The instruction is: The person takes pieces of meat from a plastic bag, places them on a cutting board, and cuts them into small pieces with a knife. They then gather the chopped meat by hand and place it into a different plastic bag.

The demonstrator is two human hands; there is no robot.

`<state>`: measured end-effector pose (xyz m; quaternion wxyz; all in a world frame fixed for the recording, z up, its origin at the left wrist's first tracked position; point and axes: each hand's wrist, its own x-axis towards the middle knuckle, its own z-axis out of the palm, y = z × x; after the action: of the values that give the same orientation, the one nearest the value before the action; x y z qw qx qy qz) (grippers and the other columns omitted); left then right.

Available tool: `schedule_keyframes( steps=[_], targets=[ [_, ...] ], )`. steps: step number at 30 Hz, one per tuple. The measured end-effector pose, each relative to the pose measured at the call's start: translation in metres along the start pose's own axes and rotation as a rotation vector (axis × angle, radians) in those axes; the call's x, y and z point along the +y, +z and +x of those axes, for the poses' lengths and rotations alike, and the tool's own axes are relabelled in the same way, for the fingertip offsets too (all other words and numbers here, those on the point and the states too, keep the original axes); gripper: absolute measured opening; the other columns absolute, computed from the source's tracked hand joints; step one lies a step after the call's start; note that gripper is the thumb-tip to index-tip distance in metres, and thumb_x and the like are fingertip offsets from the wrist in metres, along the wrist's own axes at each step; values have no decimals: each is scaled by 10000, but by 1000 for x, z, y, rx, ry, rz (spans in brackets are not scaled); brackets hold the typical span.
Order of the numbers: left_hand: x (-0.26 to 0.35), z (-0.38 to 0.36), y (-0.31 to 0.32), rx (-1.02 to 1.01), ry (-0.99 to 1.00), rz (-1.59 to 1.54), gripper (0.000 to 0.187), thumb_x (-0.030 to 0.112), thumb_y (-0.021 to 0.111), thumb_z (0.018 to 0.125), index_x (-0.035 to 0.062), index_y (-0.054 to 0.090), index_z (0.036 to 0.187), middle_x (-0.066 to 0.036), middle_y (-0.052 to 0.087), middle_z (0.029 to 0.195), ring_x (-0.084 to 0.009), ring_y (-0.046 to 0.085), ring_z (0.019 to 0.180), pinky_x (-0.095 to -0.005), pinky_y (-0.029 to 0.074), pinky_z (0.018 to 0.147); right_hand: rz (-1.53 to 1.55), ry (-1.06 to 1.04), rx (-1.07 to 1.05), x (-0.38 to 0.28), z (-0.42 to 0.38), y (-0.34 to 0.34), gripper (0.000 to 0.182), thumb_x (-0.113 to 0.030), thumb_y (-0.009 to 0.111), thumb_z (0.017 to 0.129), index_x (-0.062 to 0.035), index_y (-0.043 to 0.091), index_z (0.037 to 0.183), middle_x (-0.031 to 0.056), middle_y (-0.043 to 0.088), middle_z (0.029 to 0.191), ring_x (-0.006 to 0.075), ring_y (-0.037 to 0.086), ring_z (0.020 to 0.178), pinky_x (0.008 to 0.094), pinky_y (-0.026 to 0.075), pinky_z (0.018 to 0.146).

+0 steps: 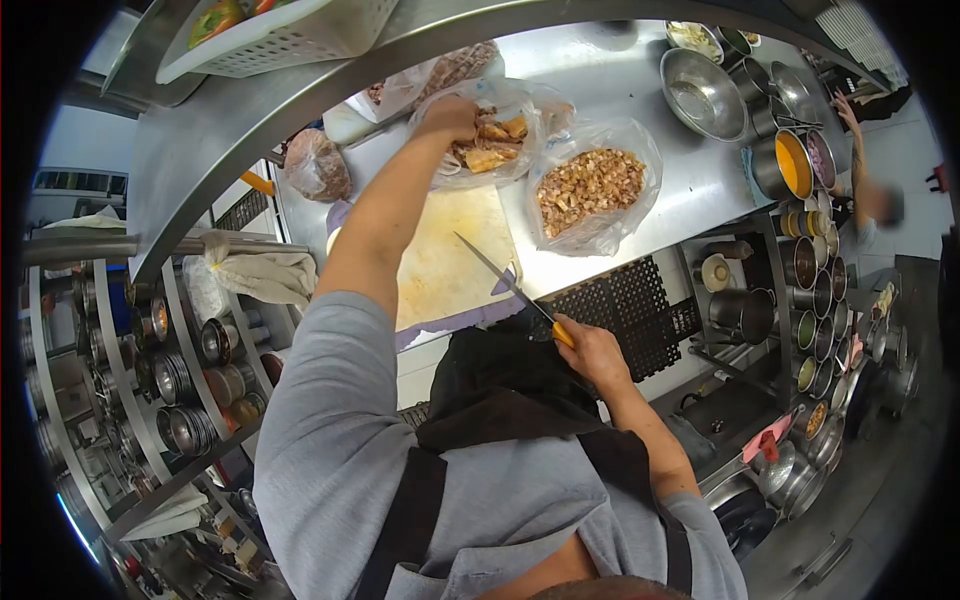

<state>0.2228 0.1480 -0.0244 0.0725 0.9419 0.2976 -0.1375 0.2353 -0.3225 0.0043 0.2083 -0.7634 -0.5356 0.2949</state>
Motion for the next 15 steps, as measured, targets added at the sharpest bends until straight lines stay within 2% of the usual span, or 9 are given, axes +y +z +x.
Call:
schedule_keyframes(
  steps=[6,8,9,11,12,14,15],
  targets=[
    [2,-2,-17,-4,-5,-7,295,233,662,716,116,729,978,-136,725,948,-306,690,898,-420,538,783,28,53,-16,-2,-6,5,404,-179,676,847,-104,593,1235,174,701,963,379,676,854,463,547,755],
    [11,-13,-45,-172,-77,-41,240,246,635,760,83,749,895,-125,733,872,-271,698,864,-396,546,767,24,62,-19,-3,-5,5,404,-178,676,846,-104,593,1234,173,701,971,379,676,859,464,547,757],
    [4,-8,-42,-171,-78,-39,240,246,635,760,83,749,895,-125,733,872,-271,698,864,-396,546,767,26,43,-7,-1,-5,6,404,-177,678,844,-101,593,1232,173,701,976,379,676,861,464,546,758],
    [-14,9,-31,60,-122,-326,368,431,731,712,94,752,856,-112,695,695,-219,672,677,-352,531,687,25,23,8,1,-4,3,405,-176,679,843,-98,592,1231,173,702,981,379,676,863,465,546,758],
    [-10,2,-43,62,-123,-325,368,431,731,712,94,752,856,-112,695,695,-219,672,677,-352,531,687,20,22,2,0,-4,2,407,-175,680,842,-96,592,1231,177,701,985,379,675,863,467,544,757],
    [3,-12,-69,152,-35,-377,496,554,758,682,83,756,836,-98,687,666,-210,665,654,-332,515,664,15,17,-5,-2,-3,2,409,-174,682,840,-94,592,1231,180,700,988,379,674,864,469,543,756],
    [6,-9,-68,154,-38,-378,496,554,758,682,83,756,836,-98,687,666,-210,665,654,-332,515,664,15,21,-6,-2,-4,2,411,-172,683,839,-93,592,1232,182,698,990,381,672,865,472,541,756]
  ],
)
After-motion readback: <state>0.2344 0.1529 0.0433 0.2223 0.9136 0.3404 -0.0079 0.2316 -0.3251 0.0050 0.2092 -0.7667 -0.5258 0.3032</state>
